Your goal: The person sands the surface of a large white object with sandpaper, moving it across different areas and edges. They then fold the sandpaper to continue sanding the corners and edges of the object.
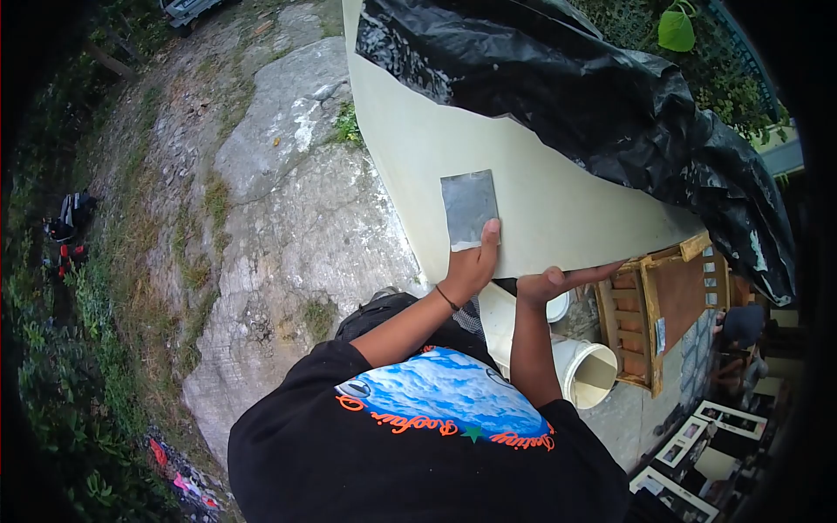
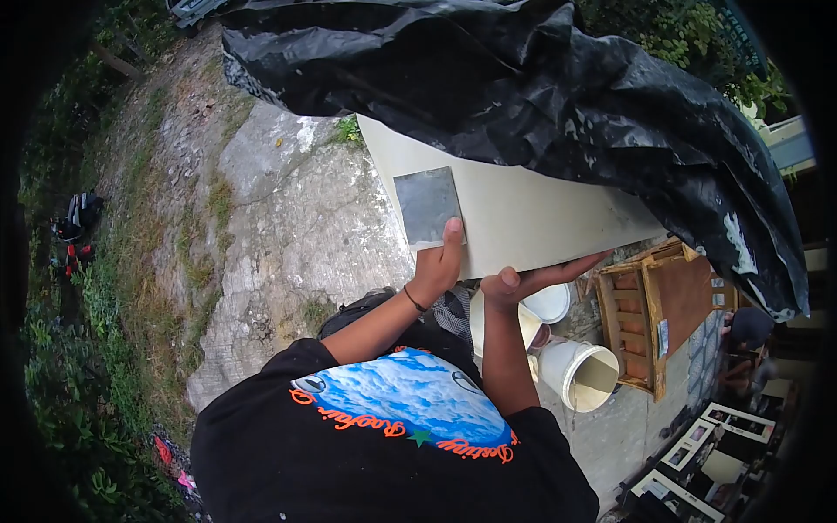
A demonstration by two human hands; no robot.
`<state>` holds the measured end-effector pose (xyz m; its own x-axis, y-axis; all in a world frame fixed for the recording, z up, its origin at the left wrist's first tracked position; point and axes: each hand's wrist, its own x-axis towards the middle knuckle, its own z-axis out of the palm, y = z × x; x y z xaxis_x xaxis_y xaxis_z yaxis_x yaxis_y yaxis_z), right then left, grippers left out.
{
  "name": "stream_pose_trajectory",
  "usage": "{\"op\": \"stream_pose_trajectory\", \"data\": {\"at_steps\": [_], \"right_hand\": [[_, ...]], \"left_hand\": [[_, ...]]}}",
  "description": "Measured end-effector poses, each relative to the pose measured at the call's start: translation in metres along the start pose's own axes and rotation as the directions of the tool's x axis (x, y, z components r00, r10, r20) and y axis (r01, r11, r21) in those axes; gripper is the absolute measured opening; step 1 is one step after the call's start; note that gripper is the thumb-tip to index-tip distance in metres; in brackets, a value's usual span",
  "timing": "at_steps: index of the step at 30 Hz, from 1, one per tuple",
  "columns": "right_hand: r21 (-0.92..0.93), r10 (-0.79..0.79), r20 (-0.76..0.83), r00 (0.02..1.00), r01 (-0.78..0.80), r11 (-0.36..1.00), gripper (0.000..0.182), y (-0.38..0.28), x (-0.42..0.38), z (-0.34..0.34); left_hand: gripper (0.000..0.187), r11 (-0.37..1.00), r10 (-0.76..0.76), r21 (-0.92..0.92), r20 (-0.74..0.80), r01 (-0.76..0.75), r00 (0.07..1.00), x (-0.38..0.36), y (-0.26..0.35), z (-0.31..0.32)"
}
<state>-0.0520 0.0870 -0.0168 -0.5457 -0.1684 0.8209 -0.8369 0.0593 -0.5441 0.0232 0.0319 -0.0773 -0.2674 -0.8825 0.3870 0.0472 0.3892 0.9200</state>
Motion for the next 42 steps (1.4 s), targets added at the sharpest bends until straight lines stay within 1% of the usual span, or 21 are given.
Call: {"op": "stream_pose_trajectory", "data": {"at_steps": [1,2,3,5,7,9,11,13,16,17,19,21,22,27,29,31,33,35,37,41,42], "right_hand": [[-0.002,-0.001,-0.001,1.000,0.001,1.000,0.100,-0.001,0.002,0.000],[-0.023,-0.021,-0.008,1.000,0.021,1.000,0.099,-0.002,0.004,0.000],[-0.043,-0.040,-0.014,0.999,0.039,0.998,0.099,-0.004,0.005,0.000],[-0.034,-0.041,-0.027,0.999,0.040,0.999,0.099,-0.006,0.005,0.001],[-0.031,-0.049,-0.042,0.998,0.048,0.998,0.099,-0.006,0.008,0.002],[-0.051,-0.050,-0.023,0.998,0.048,0.998,0.099,-0.005,0.006,0.000],[-0.061,-0.030,-0.009,0.999,0.030,0.998,0.099,-0.001,0.002,-0.003],[-0.065,-0.024,0.002,1.000,0.024,0.998,0.099,-0.001,0.002,-0.003],[-0.062,-0.047,-0.013,0.999,0.046,0.997,0.098,-0.005,0.006,-0.001],[-0.057,-0.041,-0.012,0.999,0.040,0.998,0.098,-0.005,0.006,-0.001],[-0.047,-0.044,-0.013,0.999,0.043,0.998,0.098,-0.005,0.007,-0.001],[-0.048,-0.050,0.012,0.999,0.050,0.998,0.098,-0.001,0.006,-0.002],[-0.010,-0.046,-0.005,0.999,0.046,0.999,0.098,-0.001,0.005,0.000],[0.005,-0.018,-0.005,1.000,0.018,1.000,0.101,-0.005,0.004,0.001],[-0.035,-0.033,-0.022,0.999,0.032,0.999,0.101,-0.007,0.006,0.001],[-0.038,-0.004,-0.011,1.000,0.003,0.999,0.103,-0.008,0.003,-0.001],[-0.082,0.012,0.015,1.000,-0.011,0.997,0.106,-0.012,0.006,-0.004],[-0.002,0.043,-0.023,0.999,-0.043,0.999,0.108,-0.005,0.001,0.001],[-0.064,0.091,-0.044,0.995,-0.094,0.994,0.109,-0.003,-0.004,-0.001],[-0.102,-0.005,-0.066,0.998,-0.002,0.995,0.098,-0.002,-0.004,0.002],[-0.098,-0.011,-0.059,0.998,0.005,0.995,0.098,-0.005,-0.003,0.004]], "left_hand": [[0.051,1.000,0.000,-0.002,0.002,0.000,1.000,0.010,-0.012,0.000],[0.053,0.943,-0.327,-0.030,0.083,0.331,0.941,0.021,-0.024,-0.004],[0.057,0.780,-0.613,-0.028,0.166,0.625,0.772,0.030,-0.037,-0.009],[0.063,0.694,-0.720,0.101,0.135,0.713,0.681,0.037,-0.080,-0.010],[0.059,0.699,-0.715,0.137,0.181,0.702,0.676,0.028,-0.048,-0.015],[0.054,0.864,-0.502,0.079,0.204,0.497,0.840,-0.001,0.001,-0.012],[0.058,0.998,0.008,0.062,-0.072,-0.003,0.997,-0.027,0.026,0.001],[0.055,0.998,0.019,0.065,0.039,-0.022,0.999,-0.030,0.015,-0.006],[0.061,0.839,-0.533,-0.022,0.162,0.543,0.830,-0.008,-0.023,-0.005],[0.069,0.777,-0.629,0.038,0.098,0.628,0.771,0.000,-0.035,-0.005],[0.062,0.697,-0.716,0.176,0.212,0.695,0.665,0.011,-0.034,-0.016],[0.051,0.865,-0.497,0.035,0.194,0.501,0.846,-0.005,-0.003,-0.013],[0.044,0.979,-0.191,-0.069,0.037,0.193,0.981,-0.010,0.021,-0.008],[0.050,0.986,-0.141,-0.090,0.014,0.142,0.990,0.034,-0.014,0.000],[0.064,0.863,-0.505,0.005,0.058,0.506,0.861,0.072,-0.032,-0.010],[0.065,0.762,-0.647,0.060,0.054,0.644,0.760,0.096,-0.061,-0.017],[0.054,0.895,-0.444,0.082,0.078,0.439,0.892,0.095,-0.043,-0.021],[0.043,0.999,0.045,-0.006,-0.014,-0.045,0.999,0.069,-0.008,-0.007],[0.042,0.987,0.079,-0.141,0.009,-0.077,0.997,0.067,0.014,-0.007],[0.045,0.989,0.125,-0.065,-0.078,-0.130,0.989,0.092,-0.048,0.002],[0.050,0.999,-0.038,-0.021,-0.049,0.037,0.998,0.104,-0.062,-0.002]]}}
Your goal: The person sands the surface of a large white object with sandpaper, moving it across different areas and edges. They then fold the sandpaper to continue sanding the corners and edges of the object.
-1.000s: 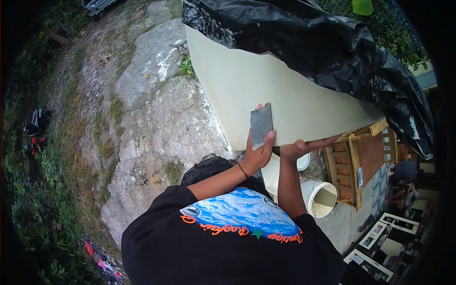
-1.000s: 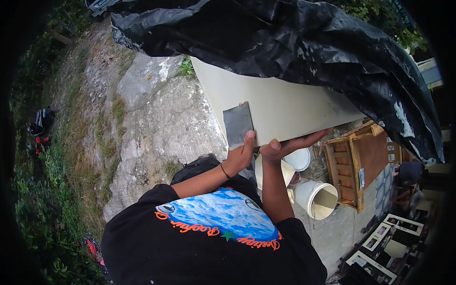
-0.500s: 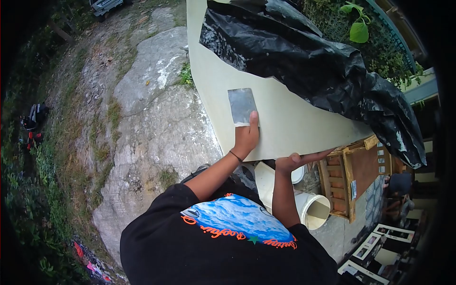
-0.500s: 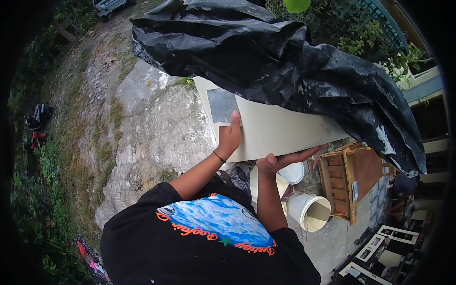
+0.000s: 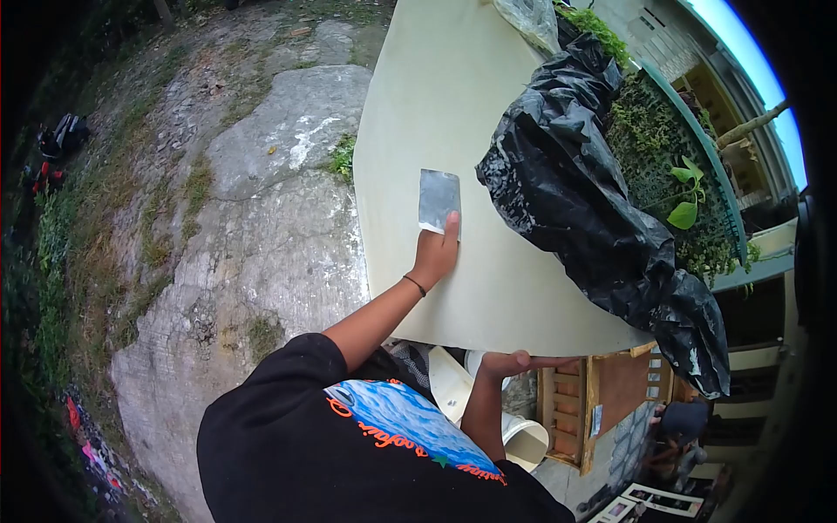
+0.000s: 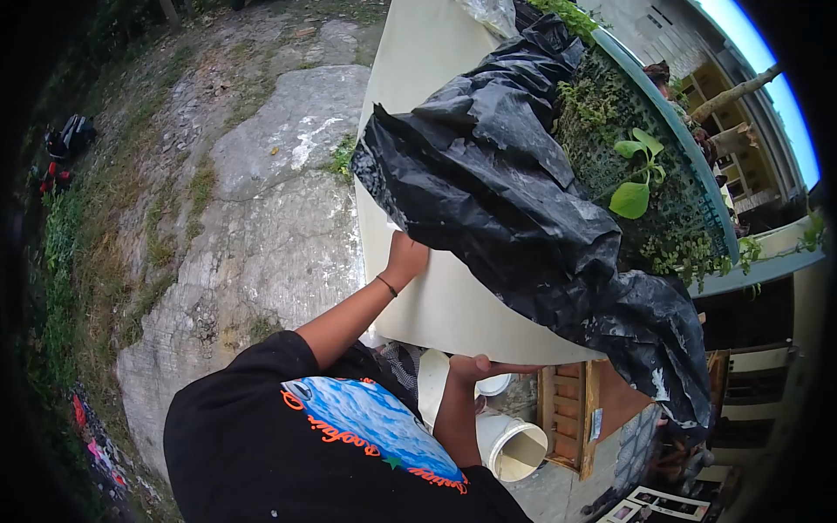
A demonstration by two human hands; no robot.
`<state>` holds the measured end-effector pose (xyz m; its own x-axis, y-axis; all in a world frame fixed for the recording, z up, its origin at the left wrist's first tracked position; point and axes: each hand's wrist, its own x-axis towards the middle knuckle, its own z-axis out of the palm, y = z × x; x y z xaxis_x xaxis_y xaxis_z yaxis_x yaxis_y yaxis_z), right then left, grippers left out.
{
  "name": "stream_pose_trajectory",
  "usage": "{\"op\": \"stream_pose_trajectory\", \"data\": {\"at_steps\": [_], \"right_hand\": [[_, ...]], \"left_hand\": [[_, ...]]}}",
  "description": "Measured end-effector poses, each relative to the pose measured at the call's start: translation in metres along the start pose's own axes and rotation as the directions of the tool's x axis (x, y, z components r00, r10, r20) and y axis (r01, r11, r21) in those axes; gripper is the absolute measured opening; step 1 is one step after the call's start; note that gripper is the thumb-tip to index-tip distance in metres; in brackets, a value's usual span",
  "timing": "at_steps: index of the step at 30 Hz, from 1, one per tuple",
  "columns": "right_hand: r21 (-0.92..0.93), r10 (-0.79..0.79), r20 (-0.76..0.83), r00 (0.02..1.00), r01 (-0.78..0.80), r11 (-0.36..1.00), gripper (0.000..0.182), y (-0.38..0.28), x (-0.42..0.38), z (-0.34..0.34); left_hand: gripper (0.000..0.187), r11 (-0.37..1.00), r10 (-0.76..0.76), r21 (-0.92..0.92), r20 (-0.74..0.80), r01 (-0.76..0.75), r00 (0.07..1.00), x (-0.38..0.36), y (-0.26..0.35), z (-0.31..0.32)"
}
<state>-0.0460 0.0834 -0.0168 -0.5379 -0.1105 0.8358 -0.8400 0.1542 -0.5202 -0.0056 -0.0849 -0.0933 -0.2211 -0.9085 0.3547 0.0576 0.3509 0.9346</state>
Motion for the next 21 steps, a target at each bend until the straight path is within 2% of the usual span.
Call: {"op": "stream_pose_trajectory", "data": {"at_steps": [1,4,5,7,8,9,11,12,13,15,16,17,18,19,21], "right_hand": [[0.016,-0.001,0.009,1.000,0.001,1.000,0.097,-0.004,0.001,0.000],[0.058,-0.004,0.025,1.000,0.003,0.998,0.095,-0.010,0.002,0.002],[0.058,-0.011,0.028,1.000,0.009,0.998,0.095,-0.009,0.001,0.002],[0.140,-0.023,0.037,0.999,0.018,0.990,0.089,0.001,-0.002,0.001],[0.146,-0.038,0.041,0.998,0.031,0.989,0.089,0.010,-0.003,-0.001],[0.167,-0.075,0.102,0.992,0.057,0.984,0.083,0.021,-0.006,-0.006],[0.205,-0.142,0.229,0.963,0.095,0.974,0.072,0.047,-0.021,-0.025],[0.223,-0.174,0.294,0.940,0.110,0.969,0.067,0.060,-0.028,-0.035],[0.243,-0.207,0.356,0.911,0.123,0.962,0.063,0.070,-0.033,-0.039],[0.274,-0.243,0.422,0.873,0.133,0.953,0.059,0.086,-0.045,-0.029],[0.229,-0.172,0.271,0.947,0.110,0.967,0.056,0.089,-0.055,-0.024],[0.181,-0.101,0.111,0.989,0.080,0.980,0.054,0.090,-0.059,-0.024],[0.097,-0.129,0.113,0.985,0.118,0.988,0.055,0.085,-0.054,-0.026],[0.099,-0.133,0.119,0.984,0.122,0.988,0.055,0.086,-0.055,-0.023],[0.099,-0.076,-0.039,0.996,0.079,0.992,0.058,0.089,-0.058,-0.016]], "left_hand": [[0.058,0.985,-0.166,0.055,0.019,0.164,0.986,0.013,-0.015,-0.004],[0.069,0.944,-0.284,0.156,-0.068,0.291,0.956,0.031,-0.105,0.007],[0.069,0.944,-0.286,0.150,-0.071,0.294,0.956,0.031,-0.101,0.007],[0.066,0.923,-0.383,0.019,-0.086,0.385,0.920,0.028,-0.067,0.002],[0.057,0.974,-0.214,0.047,-0.119,0.221,0.970,0.022,-0.027,-0.002],[0.046,0.991,-0.124,0.018,-0.188,0.130,0.974,0.012,-0.012,0.005],[0.041,0.993,-0.113,-0.063,-0.171,0.104,0.979,0.012,0.003,0.002],[0.043,0.991,-0.009,-0.133,-0.111,-0.006,0.994,0.017,-0.020,0.003],[0.043,0.991,-0.012,-0.135,-0.122,-0.005,0.992,0.027,-0.031,0.004],[0.050,0.984,-0.165,-0.096,-0.144,0.152,0.976,0.055,-0.052,-0.001],[0.053,0.945,-0.327,-0.009,-0.038,0.327,0.944,0.072,-0.062,-0.009],[0.057,0.869,-0.491,0.092,0.058,0.485,0.869,0.087,-0.072,-0.015],[0.062,0.841,-0.540,0.087,0.058,0.534,0.840,0.098,-0.076,-0.018],[0.062,0.838,-0.544,0.082,0.053,0.539,0.838,0.097,-0.077,-0.016],[0.061,0.834,-0.552,-0.022,-0.029,0.552,0.833,0.096,-0.071,-0.007]]}}
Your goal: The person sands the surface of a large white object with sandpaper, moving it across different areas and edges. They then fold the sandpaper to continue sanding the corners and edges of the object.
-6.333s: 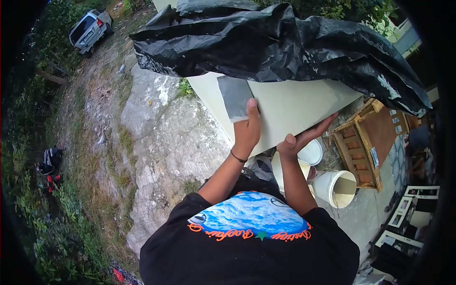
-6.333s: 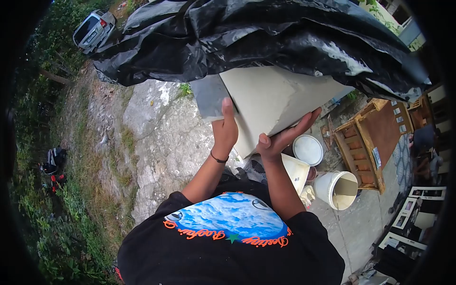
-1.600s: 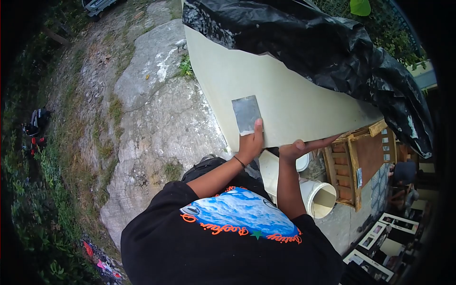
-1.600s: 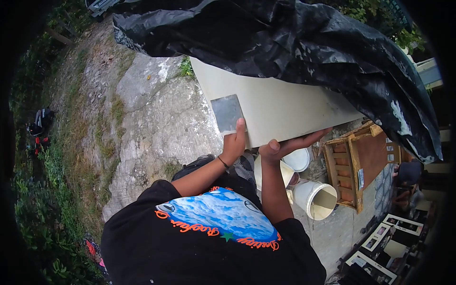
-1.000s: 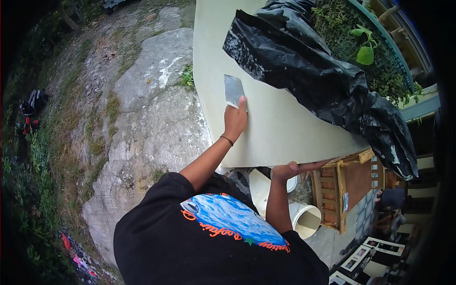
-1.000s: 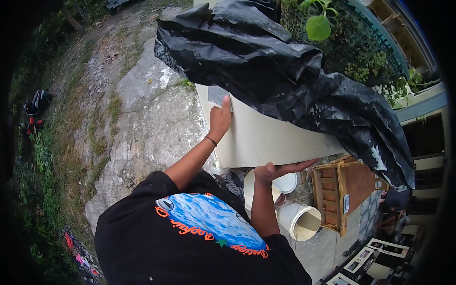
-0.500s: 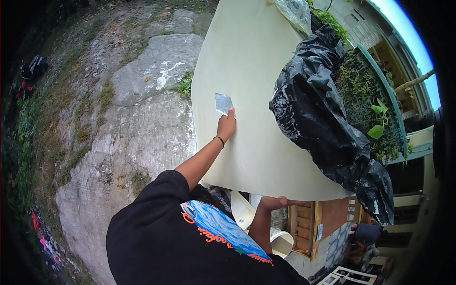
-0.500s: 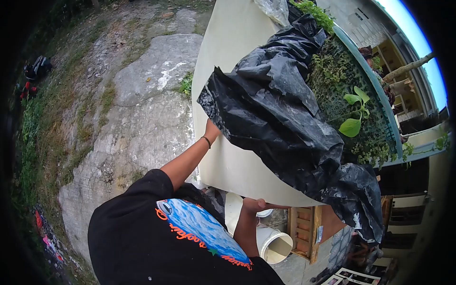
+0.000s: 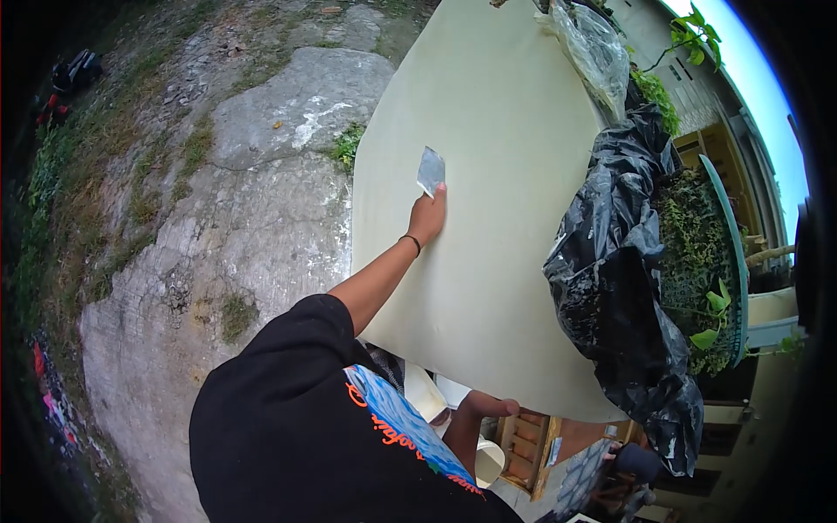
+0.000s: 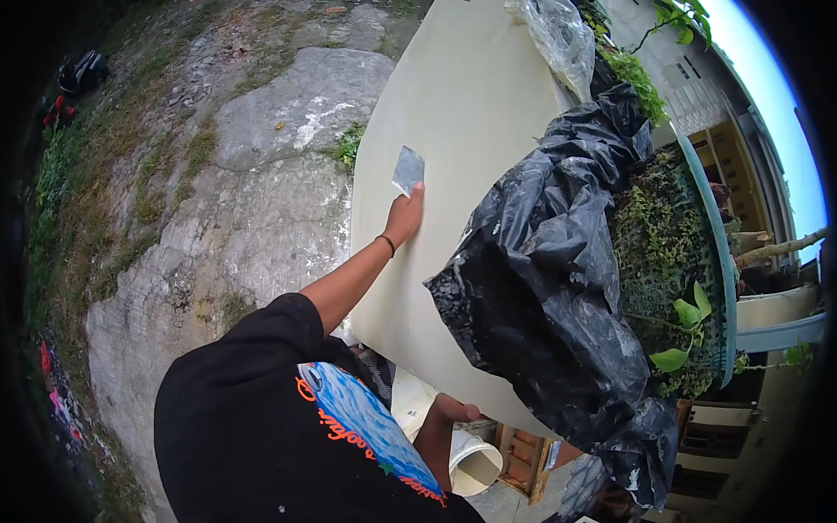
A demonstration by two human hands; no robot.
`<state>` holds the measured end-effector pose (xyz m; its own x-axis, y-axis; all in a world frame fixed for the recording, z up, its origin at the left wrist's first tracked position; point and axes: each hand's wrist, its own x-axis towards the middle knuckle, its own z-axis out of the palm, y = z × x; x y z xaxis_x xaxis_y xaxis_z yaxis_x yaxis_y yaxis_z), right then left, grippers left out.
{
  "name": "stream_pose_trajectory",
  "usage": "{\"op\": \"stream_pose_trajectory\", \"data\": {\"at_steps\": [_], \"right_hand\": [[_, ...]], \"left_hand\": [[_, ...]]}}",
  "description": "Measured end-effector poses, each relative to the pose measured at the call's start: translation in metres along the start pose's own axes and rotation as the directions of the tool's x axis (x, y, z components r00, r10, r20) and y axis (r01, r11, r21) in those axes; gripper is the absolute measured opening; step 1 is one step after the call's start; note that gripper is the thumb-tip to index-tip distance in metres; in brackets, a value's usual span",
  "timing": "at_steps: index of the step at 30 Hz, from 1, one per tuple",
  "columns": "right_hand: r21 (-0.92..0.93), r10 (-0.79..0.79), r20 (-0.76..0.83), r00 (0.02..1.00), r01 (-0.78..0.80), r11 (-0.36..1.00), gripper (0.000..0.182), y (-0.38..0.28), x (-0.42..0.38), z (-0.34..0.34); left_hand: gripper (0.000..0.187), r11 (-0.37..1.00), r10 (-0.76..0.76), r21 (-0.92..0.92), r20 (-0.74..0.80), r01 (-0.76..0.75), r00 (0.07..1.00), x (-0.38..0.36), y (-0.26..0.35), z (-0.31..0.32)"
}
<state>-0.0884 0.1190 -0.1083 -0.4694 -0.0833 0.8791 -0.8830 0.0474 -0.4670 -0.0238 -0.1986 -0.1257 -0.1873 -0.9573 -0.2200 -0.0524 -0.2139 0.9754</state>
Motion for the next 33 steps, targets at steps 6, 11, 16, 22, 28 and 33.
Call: {"op": "stream_pose_trajectory", "data": {"at_steps": [6,11,16,22,28,33], "right_hand": [[0.038,0.246,0.166,0.955,-0.256,0.966,0.065,0.009,-0.005,-0.024],[0.229,0.373,0.080,0.924,-0.381,0.896,0.072,-0.073,0.043,0.026],[0.188,0.276,-0.011,0.961,-0.270,0.944,0.068,-0.084,0.047,0.034],[0.277,0.448,0.223,0.866,-0.497,0.822,0.086,-0.066,0.038,0.010],[0.283,0.434,0.167,0.885,-0.465,0.839,0.092,-0.071,0.042,0.019],[0.299,0.448,0.221,0.866,-0.498,0.814,0.093,-0.061,0.036,0.012]], "left_hand": [[0.055,0.904,0.374,-0.113,-0.259,-0.413,0.890,-0.027,0.005,0.004],[0.053,0.999,0.006,-0.045,0.075,-0.002,0.997,-0.010,0.012,-0.004],[0.048,0.890,0.409,-0.133,-0.192,-0.436,0.892,-0.069,0.009,0.013],[0.048,0.997,0.025,-0.078,0.051,-0.021,0.998,-0.029,0.031,-0.010],[0.047,0.818,0.527,-0.085,-0.285,-0.568,0.801,-0.067,0.024,0.007],[0.046,0.993,0.101,-0.061,0.066,-0.097,0.993,-0.038,0.055,-0.012]]}}
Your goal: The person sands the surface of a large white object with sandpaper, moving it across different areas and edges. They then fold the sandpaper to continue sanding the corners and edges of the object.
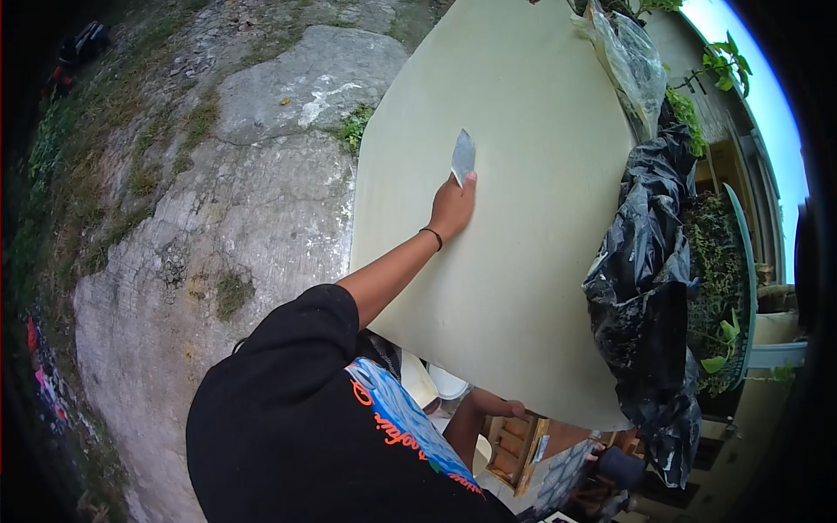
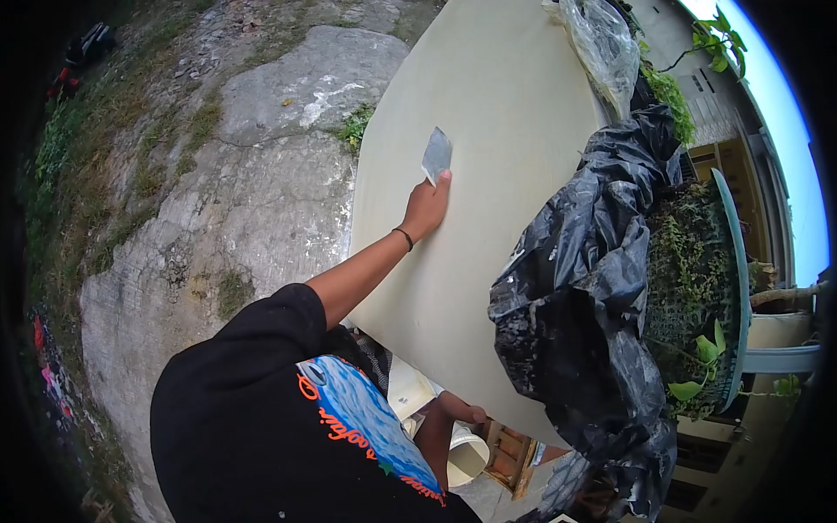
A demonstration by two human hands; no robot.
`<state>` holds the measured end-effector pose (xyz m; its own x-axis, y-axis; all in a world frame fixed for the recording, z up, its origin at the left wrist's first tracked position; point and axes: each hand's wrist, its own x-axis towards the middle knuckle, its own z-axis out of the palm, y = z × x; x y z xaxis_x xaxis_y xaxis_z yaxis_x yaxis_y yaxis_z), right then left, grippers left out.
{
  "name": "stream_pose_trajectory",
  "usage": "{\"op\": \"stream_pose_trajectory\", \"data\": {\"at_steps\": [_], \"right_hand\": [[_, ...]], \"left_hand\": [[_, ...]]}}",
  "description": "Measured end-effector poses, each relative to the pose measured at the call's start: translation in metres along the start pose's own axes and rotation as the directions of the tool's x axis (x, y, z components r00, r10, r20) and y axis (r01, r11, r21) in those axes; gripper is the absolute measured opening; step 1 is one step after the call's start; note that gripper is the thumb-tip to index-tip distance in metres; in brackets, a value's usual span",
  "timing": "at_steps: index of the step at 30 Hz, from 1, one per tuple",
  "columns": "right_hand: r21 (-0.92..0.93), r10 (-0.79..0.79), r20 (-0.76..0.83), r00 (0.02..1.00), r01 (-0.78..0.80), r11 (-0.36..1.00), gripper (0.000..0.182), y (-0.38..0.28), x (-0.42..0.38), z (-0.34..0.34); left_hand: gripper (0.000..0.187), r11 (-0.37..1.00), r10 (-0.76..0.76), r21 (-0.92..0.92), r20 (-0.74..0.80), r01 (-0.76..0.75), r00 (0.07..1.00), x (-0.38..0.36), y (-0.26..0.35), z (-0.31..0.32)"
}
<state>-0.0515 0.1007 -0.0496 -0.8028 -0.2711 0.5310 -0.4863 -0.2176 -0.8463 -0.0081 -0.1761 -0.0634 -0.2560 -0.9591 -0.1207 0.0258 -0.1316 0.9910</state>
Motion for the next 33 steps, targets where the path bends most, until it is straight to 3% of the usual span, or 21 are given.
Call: {"op": "stream_pose_trajectory", "data": {"at_steps": [1,3,5,6,8,10,11,13,15,16,18,19,20,22,23,25,27,28,29,32,33], "right_hand": [[0.000,-0.005,-0.001,1.000,0.005,1.000,0.093,-0.004,0.003,0.005],[-0.023,0.004,-0.065,0.998,-0.006,1.000,0.098,-0.014,0.003,0.014],[-0.020,0.016,-0.061,0.998,-0.017,1.000,0.097,-0.006,0.003,0.008],[-0.017,0.024,-0.059,0.998,-0.025,1.000,0.097,-0.001,0.001,0.003],[-0.041,0.052,-0.069,0.996,-0.054,0.998,0.096,0.008,-0.001,-0.005],[-0.085,0.094,-0.062,0.994,-0.099,0.991,0.097,0.000,-0.003,-0.005],[-0.089,0.092,-0.066,0.994,-0.098,0.991,0.097,-0.001,-0.003,-0.005],[-0.088,0.111,-0.176,0.978,-0.128,0.988,0.101,0.003,-0.001,-0.001],[-0.055,0.118,-0.182,0.976,-0.130,0.990,0.103,0.002,-0.003,0.000],[-0.027,0.125,-0.190,0.974,-0.133,0.991,0.104,0.002,-0.004,0.000],[0.035,0.131,-0.078,0.988,-0.129,0.991,0.105,0.013,-0.001,-0.009],[0.097,0.132,0.035,0.991,-0.135,0.986,0.106,0.017,0.000,-0.014],[0.093,0.133,0.029,0.991,-0.135,0.986,0.106,0.012,-0.002,-0.010],[0.156,0.142,0.038,0.989,-0.146,0.977,0.106,0.000,-0.001,0.006],[0.151,0.140,0.024,0.990,-0.142,0.978,0.106,0.003,-0.004,0.001],[0.052,-0.033,-0.013,0.999,0.034,0.998,0.087,0.018,-0.002,-0.002],[0.016,-0.070,-0.039,0.997,0.070,0.997,0.087,0.017,0.000,0.001],[-0.029,-0.103,-0.052,0.993,0.101,0.994,0.086,0.015,0.001,0.002],[-0.075,-0.140,-0.063,0.988,0.135,0.988,0.086,0.012,0.002,0.004],[-0.215,-0.252,-0.091,0.963,0.228,0.950,0.085,0.001,0.005,0.008],[-0.262,-0.284,-0.099,0.954,0.250,0.932,0.086,-0.003,0.006,0.009]], "left_hand": [[0.045,0.998,0.025,-0.055,-0.008,-0.025,1.000,-0.013,0.009,0.005],[0.040,0.885,0.393,-0.134,-0.298,-0.445,0.870,-0.056,0.003,0.036],[0.043,0.832,0.512,-0.045,-0.321,-0.553,0.796,-0.068,-0.005,0.040],[0.043,0.836,0.509,-0.044,-0.314,-0.548,0.802,-0.060,-0.005,0.034],[0.045,0.992,0.117,-0.050,0.026,-0.116,0.993,-0.022,0.002,0.011],[0.045,0.993,0.069,-0.099,0.006,-0.068,0.998,-0.010,0.022,0.007],[0.043,0.986,0.076,-0.145,-0.018,-0.078,0.997,-0.012,0.029,0.012],[0.042,0.915,0.348,-0.240,0.066,-0.323,0.935,-0.057,0.027,0.023],[0.049,0.665,0.678,-0.306,-0.134,-0.681,0.722,-0.112,0.039,0.027],[0.049,0.664,0.678,-0.307,-0.135,-0.681,0.722,-0.112,0.034,0.024],[0.057,0.614,0.787,-0.206,0.090,-0.762,0.610,-0.110,0.017,0.016],[0.058,0.707,0.679,-0.248,-0.021,-0.662,0.734,-0.092,0.011,0.027],[0.051,0.867,0.451,-0.246,0.021,-0.433,0.892,-0.072,0.013,0.027],[0.043,0.966,0.185,-0.181,-0.005,-0.183,0.983,-0.026,0.039,0.013],[0.042,0.944,0.250,-0.204,-0.077,-0.261,0.965,-0.014,0.036,0.020],[0.042,0.955,0.235,-0.197,0.060,-0.219,0.970,-0.045,0.048,0.020],[0.048,0.762,0.626,-0.191,-0.029,-0.619,0.779,-0.096,0.026,0.037],[0.050,0.678,0.733,-0.161,0.075,-0.717,0.676,-0.132,0.033,0.025],[0.055,0.577,0.814,-0.147,0.180,-0.803,0.552,-0.155,0.042,0.011],[0.054,0.440,0.879,-0.026,0.219,-0.898,0.424,-0.142,0.027,0.006],[0.053,0.611,0.788,-0.230,0.094,-0.757,0.608,-0.130,0.032,0.010]]}}
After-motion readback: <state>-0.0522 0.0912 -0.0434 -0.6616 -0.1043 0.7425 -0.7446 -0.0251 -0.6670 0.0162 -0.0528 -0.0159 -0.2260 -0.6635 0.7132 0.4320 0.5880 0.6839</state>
